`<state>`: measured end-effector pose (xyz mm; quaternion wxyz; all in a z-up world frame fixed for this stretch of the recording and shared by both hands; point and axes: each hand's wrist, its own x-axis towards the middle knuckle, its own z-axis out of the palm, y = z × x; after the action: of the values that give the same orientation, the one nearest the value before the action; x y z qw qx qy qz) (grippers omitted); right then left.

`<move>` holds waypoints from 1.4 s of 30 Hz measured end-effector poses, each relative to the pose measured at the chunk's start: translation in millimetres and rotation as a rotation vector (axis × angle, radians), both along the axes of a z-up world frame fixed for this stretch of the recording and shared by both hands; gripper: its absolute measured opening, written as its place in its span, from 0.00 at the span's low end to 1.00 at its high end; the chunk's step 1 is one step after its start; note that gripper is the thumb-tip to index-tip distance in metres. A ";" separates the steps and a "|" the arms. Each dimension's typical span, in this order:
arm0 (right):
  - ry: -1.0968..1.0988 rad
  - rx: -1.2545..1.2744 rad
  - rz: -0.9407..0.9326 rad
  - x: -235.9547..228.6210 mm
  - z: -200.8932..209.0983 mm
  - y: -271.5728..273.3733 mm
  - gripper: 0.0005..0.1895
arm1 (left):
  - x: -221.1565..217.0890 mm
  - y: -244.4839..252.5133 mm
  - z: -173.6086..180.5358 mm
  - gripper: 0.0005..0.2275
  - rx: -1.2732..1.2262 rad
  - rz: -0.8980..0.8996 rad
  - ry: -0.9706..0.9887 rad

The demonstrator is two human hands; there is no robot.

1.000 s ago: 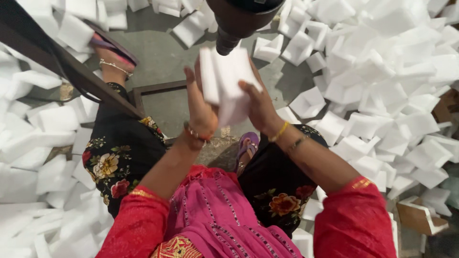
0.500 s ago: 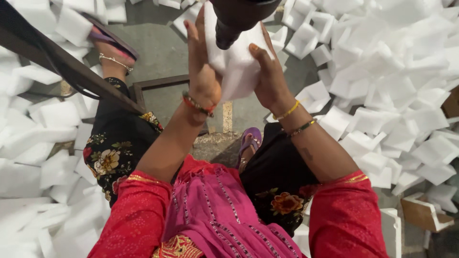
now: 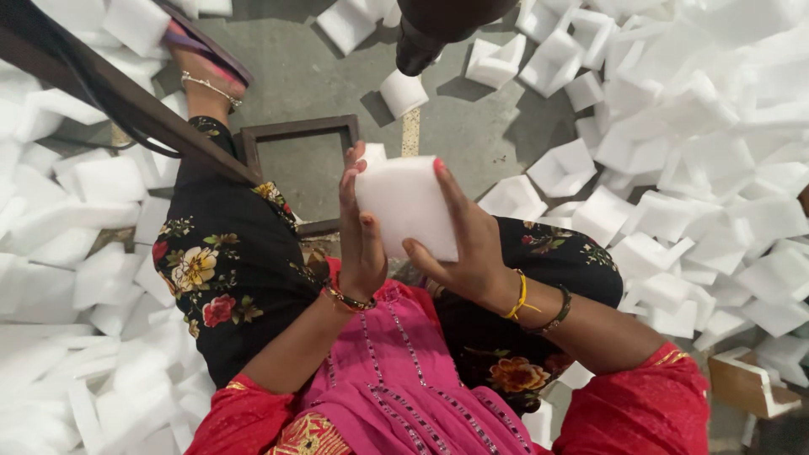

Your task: The person sits on the floor and uses a manual guillotine-style cutter to slice white foam blocks into smaller pieces. They repeatedly pick up foam blocks, position them under the cutter, and press down to cut, then place the cut pieces aside.

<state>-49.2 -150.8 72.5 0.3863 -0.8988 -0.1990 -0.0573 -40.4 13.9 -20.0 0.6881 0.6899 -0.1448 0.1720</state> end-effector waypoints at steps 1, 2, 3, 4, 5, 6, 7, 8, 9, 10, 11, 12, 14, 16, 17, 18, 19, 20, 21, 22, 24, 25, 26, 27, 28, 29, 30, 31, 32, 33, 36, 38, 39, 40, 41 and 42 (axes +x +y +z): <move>-0.025 -0.024 0.014 0.6 0.1 1.3 0.53 | -1.8 -1.0 -2.1 0.26 -0.024 -0.016 0.014; -0.053 -0.048 0.022 1.3 0.1 2.4 0.53 | -2.3 -1.4 -4.0 0.26 -0.047 -0.037 0.026; -0.086 -0.040 0.047 2.2 0.3 2.7 0.52 | -2.5 -1.8 -5.6 0.26 -0.061 -0.035 0.031; -0.115 -0.032 0.068 2.7 0.7 2.2 0.52 | -4.3 -1.2 -6.9 0.27 -0.076 -0.036 0.040; -0.144 -0.025 0.089 3.8 1.4 1.0 0.52 | -5.9 0.0 -8.1 0.28 -0.090 -0.037 0.050; -0.034 0.013 0.098 5.8 2.8 -0.8 0.52 | -7.6 2.4 -8.9 0.30 -0.111 -0.031 0.053; 0.075 0.051 0.108 8.3 4.9 -3.3 0.52 | -9.3 5.8 -9.5 0.33 -0.132 -0.024 0.057; 0.181 0.093 0.114 11.4 6.6 -4.2 0.52 | -9.1 11.2 -10.0 0.36 -0.150 -0.023 0.058; 0.232 0.192 0.154 18.1 8.2 -7.4 0.52 | -8.1 15.8 -10.9 0.41 -0.023 -0.003 -0.029; 0.286 0.298 0.178 23.4 9.2 -11.8 0.52 | -8.3 20.8 -11.9 0.45 0.104 0.001 -0.112; 0.337 0.406 0.203 27.4 9.1 -15.0 0.52 | -7.1 25.1 -13.1 0.49 0.229 0.003 -0.199; 0.375 0.384 0.190 30.6 8.6 -17.5 0.52 | -4.4 25.3 -14.9 0.52 0.288 0.044 -0.207; 0.456 0.340 0.179 35.8 7.2 -19.9 0.54 | -1.8 23.7 -17.3 0.58 0.408 0.139 -0.224; 0.471 0.396 0.249 37.4 6.1 -21.5 0.56 | -4.5 21.6 -18.1 0.57 0.199 0.093 -0.020; 0.481 0.423 0.288 36.3 5.0 -20.9 0.58 | -7.2 20.9 -17.9 0.56 0.095 0.074 0.086; 0.421 0.344 0.291 35.3 4.6 -20.2 0.59 | -8.2 20.6 -16.8 0.55 0.055 0.060 0.134; 0.361 0.264 0.293 34.1 4.3 -19.2 0.61 | -8.6 20.6 -15.1 0.54 0.015 0.046 0.183; 0.302 0.182 0.297 33.0 4.2 -18.7 0.62 | -8.7 19.8 -13.1 0.53 -0.027 0.033 0.231; 0.292 0.163 0.270 32.1 3.9 -17.8 0.61 | -7.9 19.4 -11.1 0.53 -0.107 -0.023 0.284; 0.282 0.142 0.243 31.9 3.5 -17.2 0.60 | -7.0 17.2 -9.6 0.53 -0.190 -0.079 0.336; 0.291 0.121 0.193 29.1 2.3 -15.2 0.58 | -4.4 15.6 -6.6 0.52 -0.303 -0.151 0.406; 0.310 0.121 0.169 25.6 1.1 -13.2 0.57 | -3.6 16.2 -5.4 0.52 -0.332 -0.168 0.425; 0.327 0.121 0.149 23.2 -0.7 -12.0 0.56 | -3.1 14.9 -4.9 0.51 -0.362 -0.181 0.442; 0.292 0.128 0.143 21.1 -3.2 -10.6 0.55 | -3.6 13.6 -4.7 0.51 -0.368 -0.164 0.431; 0.259 0.135 0.141 19.4 -7.0 -8.4 0.55 | -5.0 12.3 -5.0 0.50 -0.373 -0.145 0.420; 0.225 0.143 0.139 17.3 -11.1 -6.2 0.55 | -7.6 11.0 -5.4 0.49 -0.378 -0.125 0.409; 0.216 0.166 0.137 15.0 -15.4 -4.8 0.54 | -10.5 9.2 -5.7 0.48 -0.400 -0.124 0.412; 0.208 0.189 0.135 12.3 -19.8 -3.3 0.53 | -14.0 7.7 -5.8 0.47 -0.421 -0.123 0.415; 0.199 0.207 0.132 9.8 -23.7 -2.9 0.52 | -16.8 5.1 -6.1 0.46 -0.447 -0.124 0.416; 0.198 0.209 0.111 6.0 -27.3 -1.4 0.51 | -19.8 3.2 -6.0 0.45 -0.516 -0.155 0.418; 0.191 0.218 0.096 10.8 -34.3 -0.8 0.49 | -21.6 -4.9 -6.2 0.43 -0.666 -0.158 0.381; 0.189 0.251 0.051 15.9 -38.7 -1.9 0.48 | -25.5 -12.3 -6.3 0.41 -0.665 -0.123 0.362; 0.171 0.250 0.059 20.4 -41.0 -2.9 0.47 | -24.3 -16.0 -6.8 0.40 -0.655 -0.095 0.373; 0.143 0.250 0.059 29.1 -43.4 -3.8 0.46 | -17.7 -19.7 -7.4 0.39 -0.644 -0.080 0.378; 0.114 0.250 0.060 38.6 -45.0 -4.9 0.45 | -10.4 -23.0 -7.3 0.38 -0.633 -0.064 0.383; 0.152 0.294 0.065 48.5 -45.6 -6.1 0.43 | -1.7 -26.2 -6.6 0.37 -0.720 -0.088 0.499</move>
<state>-0.7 -156.8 26.9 0.5291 -0.8275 -0.1877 -0.0050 -42.1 -12.3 -26.6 0.9052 0.4198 0.0656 0.0099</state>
